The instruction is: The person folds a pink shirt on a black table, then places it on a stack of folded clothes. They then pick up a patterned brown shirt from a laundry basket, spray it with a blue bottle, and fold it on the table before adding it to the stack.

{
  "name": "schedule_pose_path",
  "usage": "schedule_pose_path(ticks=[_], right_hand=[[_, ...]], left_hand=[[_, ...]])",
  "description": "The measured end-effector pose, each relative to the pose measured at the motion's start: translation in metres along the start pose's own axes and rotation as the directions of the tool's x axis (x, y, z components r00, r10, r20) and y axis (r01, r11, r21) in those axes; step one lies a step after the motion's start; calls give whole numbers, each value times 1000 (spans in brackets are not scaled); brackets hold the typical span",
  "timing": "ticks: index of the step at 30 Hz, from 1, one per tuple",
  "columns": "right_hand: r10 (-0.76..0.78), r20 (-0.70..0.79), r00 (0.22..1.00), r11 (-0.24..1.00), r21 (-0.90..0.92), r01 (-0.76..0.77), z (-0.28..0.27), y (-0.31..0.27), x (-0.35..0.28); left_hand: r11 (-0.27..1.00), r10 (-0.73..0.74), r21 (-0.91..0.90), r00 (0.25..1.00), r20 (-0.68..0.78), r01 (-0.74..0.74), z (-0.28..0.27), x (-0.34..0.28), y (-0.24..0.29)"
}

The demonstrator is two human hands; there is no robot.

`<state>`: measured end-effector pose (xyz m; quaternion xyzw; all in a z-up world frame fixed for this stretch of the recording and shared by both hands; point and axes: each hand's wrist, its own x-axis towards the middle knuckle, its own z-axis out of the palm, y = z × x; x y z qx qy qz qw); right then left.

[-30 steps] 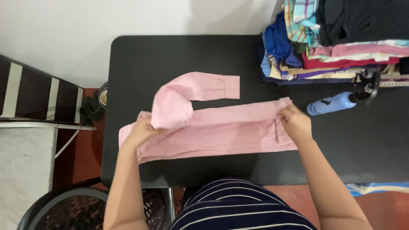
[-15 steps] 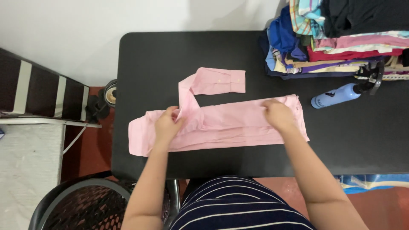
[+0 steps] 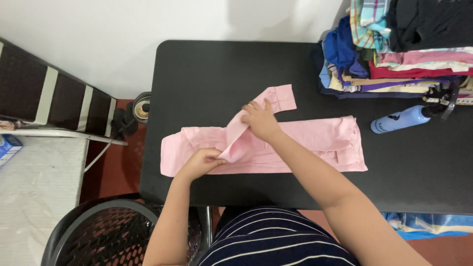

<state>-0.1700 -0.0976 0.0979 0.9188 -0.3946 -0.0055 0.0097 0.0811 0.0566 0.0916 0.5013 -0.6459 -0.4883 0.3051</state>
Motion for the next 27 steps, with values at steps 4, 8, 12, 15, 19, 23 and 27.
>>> schedule_pose_path(ticks=[4, 8, 12, 15, 19, 23, 27], right_hand=[[122, 57, 991, 992, 39, -124, 39, 42, -17], [266, -33, 963, 926, 285, -246, 28, 72, -34], [203, -304, 931, 850, 526, -14, -32, 102, -67], [92, -202, 975, 875, 485, 17, -77, 120, -108], [247, 266, 932, 891, 315, -327, -97, 138, -154], [408, 522, 749, 846, 91, -525, -79, 174, -202], [443, 493, 749, 559, 501, -661, -93, 192, -253]], left_hand=[[997, -34, -71, 999, 1, 34, -3, -14, -6], [983, -144, -118, 989, -26, 140, -6, -16, -22], [980, -148, -157, 977, -155, 123, -9, -5, -22], [978, -146, -173, 975, -166, 117, -12, 2, -7], [979, -138, -167, 984, -112, 119, -8, 14, 1], [962, -181, -226, 978, -106, 154, -9, 21, -2], [951, -242, -229, 961, -131, 208, -9, 17, -6]])
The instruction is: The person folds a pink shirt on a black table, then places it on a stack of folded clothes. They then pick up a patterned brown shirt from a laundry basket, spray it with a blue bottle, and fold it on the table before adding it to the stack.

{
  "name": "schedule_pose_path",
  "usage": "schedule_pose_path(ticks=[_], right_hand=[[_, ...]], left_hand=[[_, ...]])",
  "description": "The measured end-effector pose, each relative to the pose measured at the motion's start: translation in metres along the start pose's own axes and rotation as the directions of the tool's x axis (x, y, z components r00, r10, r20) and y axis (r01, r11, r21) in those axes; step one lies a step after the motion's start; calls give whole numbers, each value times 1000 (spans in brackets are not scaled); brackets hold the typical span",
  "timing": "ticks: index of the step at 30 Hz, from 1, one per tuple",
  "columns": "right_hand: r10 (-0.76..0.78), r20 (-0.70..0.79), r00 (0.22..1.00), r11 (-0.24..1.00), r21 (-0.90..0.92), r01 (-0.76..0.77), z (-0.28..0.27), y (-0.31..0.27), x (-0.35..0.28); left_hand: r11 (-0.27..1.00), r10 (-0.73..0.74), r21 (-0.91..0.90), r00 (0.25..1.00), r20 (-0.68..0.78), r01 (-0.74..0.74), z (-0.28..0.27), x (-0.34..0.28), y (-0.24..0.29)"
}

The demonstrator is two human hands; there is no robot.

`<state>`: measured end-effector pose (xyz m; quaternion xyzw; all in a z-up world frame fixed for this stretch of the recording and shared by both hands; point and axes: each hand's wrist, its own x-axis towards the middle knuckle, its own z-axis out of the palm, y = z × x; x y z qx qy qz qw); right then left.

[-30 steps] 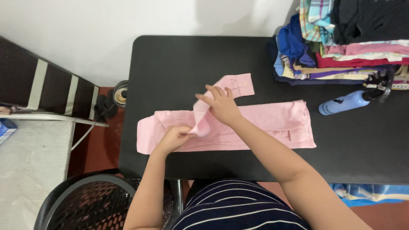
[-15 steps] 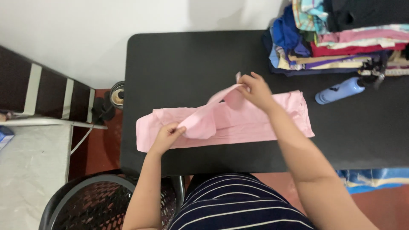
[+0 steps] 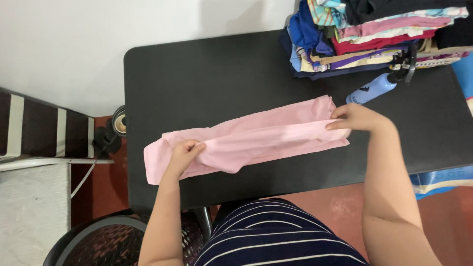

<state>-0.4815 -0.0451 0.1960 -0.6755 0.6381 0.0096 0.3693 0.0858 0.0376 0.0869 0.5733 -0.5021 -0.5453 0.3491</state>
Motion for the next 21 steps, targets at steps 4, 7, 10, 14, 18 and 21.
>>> schedule_pose_path(ticks=[4, 7, 10, 14, 18, 21], right_hand=[[52, -81, 995, 967, 254, -29, -11, -4, -15], [143, -278, 950, 955, 289, -59, 4, 14, 11], [131, -495, 859, 949, 314, 36, 43, 63, 62], [235, -555, 798, 957, 273, -92, 91, 94, 101], [318, -645, 695, 942, 295, -157, 87, 48, 62], [311, -714, 627, 944, 307, -119, 87, 63, 58]], left_hand=[[980, 34, 196, 999, -35, -26, 22, 0, 29], [974, 63, 228, 979, -194, -18, 36, 16, 10], [698, 331, 716, 900, -285, -30, 50, 33, -12], [691, 171, 715, 935, -311, 111, 58, 31, -7], [858, -22, 488, 961, -276, 160, 48, 21, 8], [807, -12, 565, 961, -275, 171, 41, 19, -9]])
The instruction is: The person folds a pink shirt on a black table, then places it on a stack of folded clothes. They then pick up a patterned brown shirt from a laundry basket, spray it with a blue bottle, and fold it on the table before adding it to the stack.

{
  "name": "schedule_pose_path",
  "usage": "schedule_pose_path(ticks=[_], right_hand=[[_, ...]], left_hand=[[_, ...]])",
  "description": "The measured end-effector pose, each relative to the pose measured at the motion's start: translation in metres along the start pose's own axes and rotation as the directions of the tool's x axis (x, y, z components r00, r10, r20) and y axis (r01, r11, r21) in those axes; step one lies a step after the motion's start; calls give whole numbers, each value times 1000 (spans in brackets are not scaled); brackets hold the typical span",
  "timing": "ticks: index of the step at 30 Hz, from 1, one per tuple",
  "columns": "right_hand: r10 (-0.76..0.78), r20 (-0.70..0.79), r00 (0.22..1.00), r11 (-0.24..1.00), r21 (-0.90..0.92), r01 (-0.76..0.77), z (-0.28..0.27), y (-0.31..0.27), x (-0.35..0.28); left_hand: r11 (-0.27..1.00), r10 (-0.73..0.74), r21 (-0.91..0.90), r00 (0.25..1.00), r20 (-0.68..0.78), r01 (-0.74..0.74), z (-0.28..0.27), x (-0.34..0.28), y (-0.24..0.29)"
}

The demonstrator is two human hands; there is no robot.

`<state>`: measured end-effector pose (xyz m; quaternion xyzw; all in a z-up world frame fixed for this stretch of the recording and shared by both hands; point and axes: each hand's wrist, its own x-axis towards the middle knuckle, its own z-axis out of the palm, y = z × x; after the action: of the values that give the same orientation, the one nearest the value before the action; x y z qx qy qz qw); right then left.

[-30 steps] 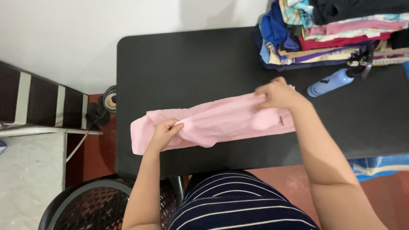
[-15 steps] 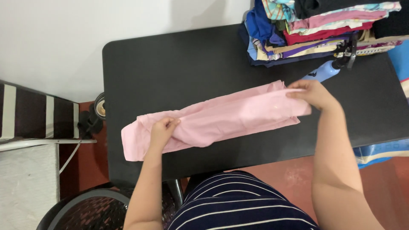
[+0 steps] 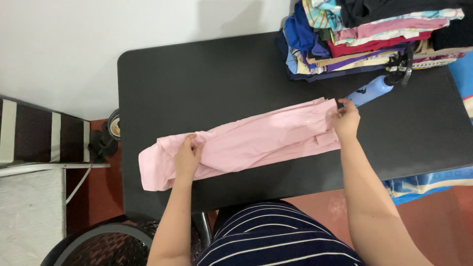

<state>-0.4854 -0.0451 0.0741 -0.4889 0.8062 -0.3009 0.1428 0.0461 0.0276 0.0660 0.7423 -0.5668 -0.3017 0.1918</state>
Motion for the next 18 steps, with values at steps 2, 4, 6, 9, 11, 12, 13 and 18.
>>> schedule_pose_path(ticks=[2, 4, 6, 9, 11, 12, 13, 18], right_hand=[[-95, -34, 995, 995, -43, 93, -2, -13, -13], [-194, -65, 979, 978, -88, 188, -3, -30, -30], [-522, -72, 850, 804, -375, 462, -2, -54, -51], [-383, 346, 857, 854, -222, 471, 14, -48, -61], [-416, 318, 852, 844, -214, 492, 23, -48, -60], [-445, 294, 846, 834, -208, 511, 26, -46, -61], [-444, 293, 847, 835, -209, 510, 28, -48, -63], [-386, 292, 875, 773, -415, 479, 53, -23, -75]], left_hand=[[997, 29, 75, 999, -31, -26, 3, -5, 7], [988, 61, 149, 996, -63, -51, 8, -8, 14], [947, 278, 249, 907, -315, -203, 14, -10, 20], [910, 377, 298, 875, -303, -288, 36, -4, 22], [903, 379, 290, 904, -196, -316, 30, -9, 33], [898, 376, 277, 923, -83, -341, 28, -12, 38], [898, 377, 277, 923, -81, -342, 27, -12, 40], [854, 309, 417, 948, 77, -312, 35, -9, 31]])
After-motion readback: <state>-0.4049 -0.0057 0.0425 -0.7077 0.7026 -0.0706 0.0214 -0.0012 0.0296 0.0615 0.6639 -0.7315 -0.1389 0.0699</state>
